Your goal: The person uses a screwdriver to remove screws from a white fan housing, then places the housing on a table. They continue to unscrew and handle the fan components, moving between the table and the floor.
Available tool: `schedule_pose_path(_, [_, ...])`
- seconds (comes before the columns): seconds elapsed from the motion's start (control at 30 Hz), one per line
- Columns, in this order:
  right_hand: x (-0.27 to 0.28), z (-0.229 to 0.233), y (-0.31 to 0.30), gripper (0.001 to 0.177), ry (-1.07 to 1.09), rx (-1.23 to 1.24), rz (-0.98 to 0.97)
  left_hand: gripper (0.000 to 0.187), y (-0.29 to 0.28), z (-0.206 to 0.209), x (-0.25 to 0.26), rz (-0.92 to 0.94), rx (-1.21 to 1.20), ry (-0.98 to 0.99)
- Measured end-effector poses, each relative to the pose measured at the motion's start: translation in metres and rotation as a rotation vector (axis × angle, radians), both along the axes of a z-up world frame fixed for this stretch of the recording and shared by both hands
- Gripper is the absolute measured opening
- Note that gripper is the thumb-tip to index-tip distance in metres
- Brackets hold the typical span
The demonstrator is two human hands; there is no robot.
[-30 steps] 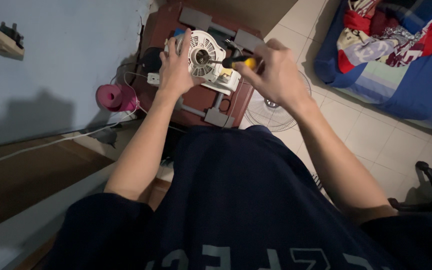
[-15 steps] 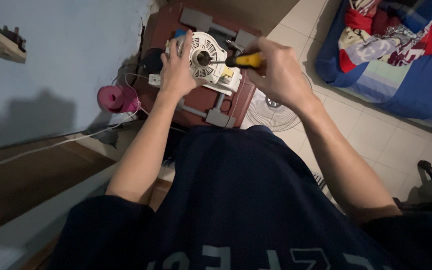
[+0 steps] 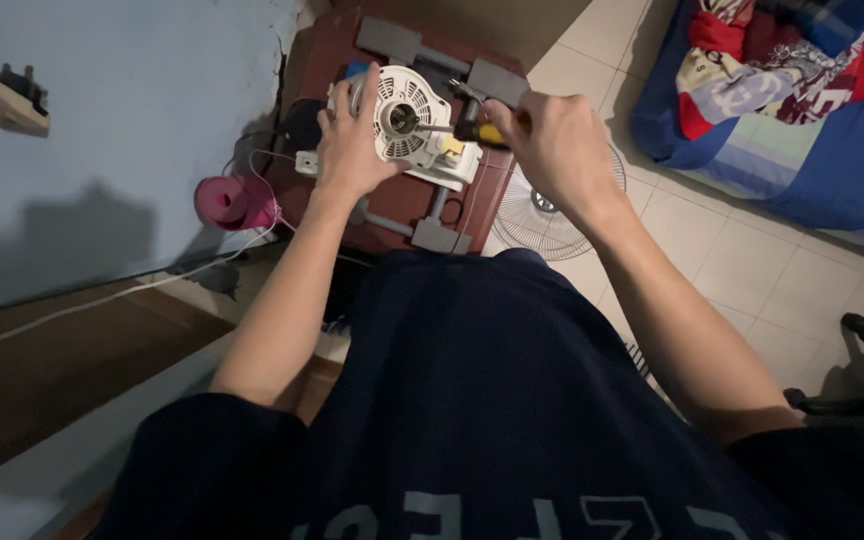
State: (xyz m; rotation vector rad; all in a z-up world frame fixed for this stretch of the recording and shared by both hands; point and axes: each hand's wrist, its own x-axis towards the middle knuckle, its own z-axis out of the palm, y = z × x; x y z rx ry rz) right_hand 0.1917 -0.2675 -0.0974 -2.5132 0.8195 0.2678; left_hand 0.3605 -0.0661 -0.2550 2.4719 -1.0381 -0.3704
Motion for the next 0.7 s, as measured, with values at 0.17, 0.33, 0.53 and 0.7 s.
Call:
schedule_pose_path(0.17, [-0.002, -0.012, -0.006, 0.023, -0.46, 0.155, 0.033, 0.139, -0.002, 0.0, 0.0, 0.028, 0.068, 0.061])
schedule_pose_path(0.33, [-0.01, -0.006, -0.01, 0.027, -0.534, 0.079, 0.258, 0.14, -0.001, 0.001, 0.0, 0.024, 0.046, 0.046])
schedule_pose_path(0.53, [-0.012, -0.003, -0.002, 0.037, -0.523, 0.195, 0.203, 0.138, 0.0, 0.002, -0.001, 0.019, 0.036, 0.041])
schedule_pose_path(0.7, [-0.011, -0.008, 0.003, 0.023, -0.558, 0.263, 0.177, 0.139, 0.0, 0.003, -0.001, 0.017, 0.027, 0.04])
